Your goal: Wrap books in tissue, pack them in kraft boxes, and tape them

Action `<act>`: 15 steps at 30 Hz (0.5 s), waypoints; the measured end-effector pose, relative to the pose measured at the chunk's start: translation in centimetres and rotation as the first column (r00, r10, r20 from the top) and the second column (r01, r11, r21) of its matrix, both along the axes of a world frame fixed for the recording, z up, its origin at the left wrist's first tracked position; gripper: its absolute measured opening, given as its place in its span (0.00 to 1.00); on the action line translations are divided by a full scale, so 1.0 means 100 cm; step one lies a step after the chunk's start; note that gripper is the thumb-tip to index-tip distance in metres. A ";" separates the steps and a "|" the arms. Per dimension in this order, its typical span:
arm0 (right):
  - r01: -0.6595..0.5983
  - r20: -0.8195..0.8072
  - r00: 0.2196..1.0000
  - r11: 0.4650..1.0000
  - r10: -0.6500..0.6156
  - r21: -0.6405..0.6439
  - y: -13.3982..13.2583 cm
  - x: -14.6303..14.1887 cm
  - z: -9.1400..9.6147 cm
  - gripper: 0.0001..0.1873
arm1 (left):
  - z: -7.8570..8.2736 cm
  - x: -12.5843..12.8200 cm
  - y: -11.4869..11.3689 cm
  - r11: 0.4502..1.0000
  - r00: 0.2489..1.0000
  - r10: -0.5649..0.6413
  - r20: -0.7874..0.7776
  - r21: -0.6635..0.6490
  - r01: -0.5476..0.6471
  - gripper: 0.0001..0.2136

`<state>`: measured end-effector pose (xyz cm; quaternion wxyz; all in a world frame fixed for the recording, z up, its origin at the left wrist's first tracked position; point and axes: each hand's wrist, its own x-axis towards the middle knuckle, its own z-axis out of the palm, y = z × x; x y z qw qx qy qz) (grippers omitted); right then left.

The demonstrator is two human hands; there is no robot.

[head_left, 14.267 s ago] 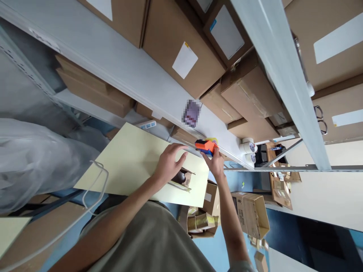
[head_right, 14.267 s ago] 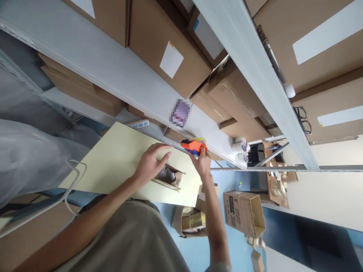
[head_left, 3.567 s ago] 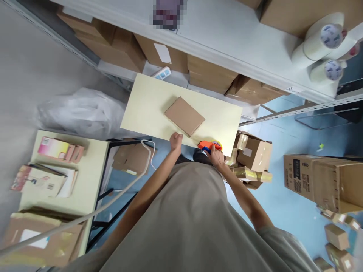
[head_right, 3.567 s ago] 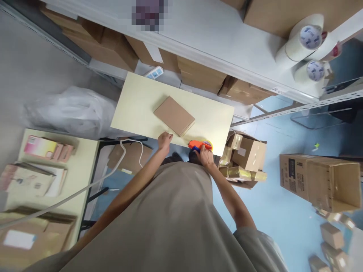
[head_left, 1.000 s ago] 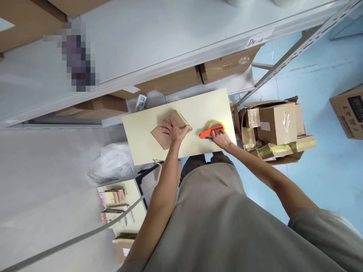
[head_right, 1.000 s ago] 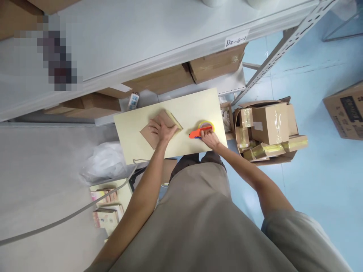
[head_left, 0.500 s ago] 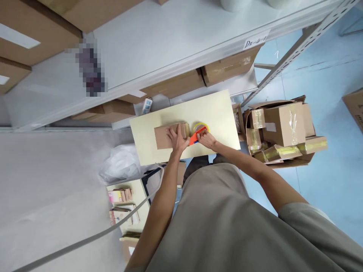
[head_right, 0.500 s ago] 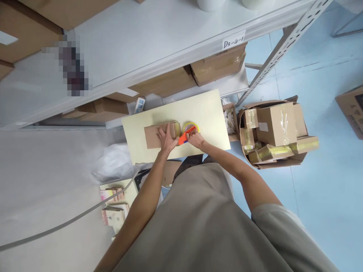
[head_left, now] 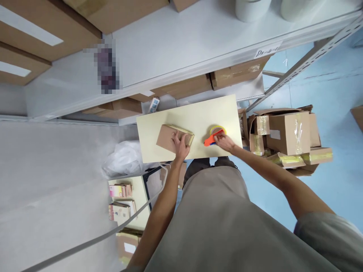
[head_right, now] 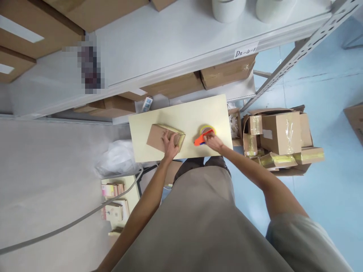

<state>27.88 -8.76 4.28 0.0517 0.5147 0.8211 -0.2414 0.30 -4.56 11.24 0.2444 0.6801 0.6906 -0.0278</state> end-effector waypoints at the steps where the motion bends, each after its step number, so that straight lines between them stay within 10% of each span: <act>1: 0.015 0.026 1.000 1.000 -0.015 -0.013 0.007 0.016 0.000 0.23 | 0.000 0.001 0.000 1.000 1.000 0.003 -0.004 -0.004 -0.003 0.37; 5: 0.101 0.095 0.991 0.994 -0.097 -0.032 0.046 0.028 0.012 0.27 | -0.003 0.003 0.000 1.000 1.000 0.016 0.009 0.001 -0.016 0.40; 15: 0.107 0.064 0.993 0.975 -0.097 -0.192 0.107 -0.093 0.060 0.24 | -0.010 -0.004 -0.005 0.997 0.994 -0.010 0.106 0.074 0.002 0.38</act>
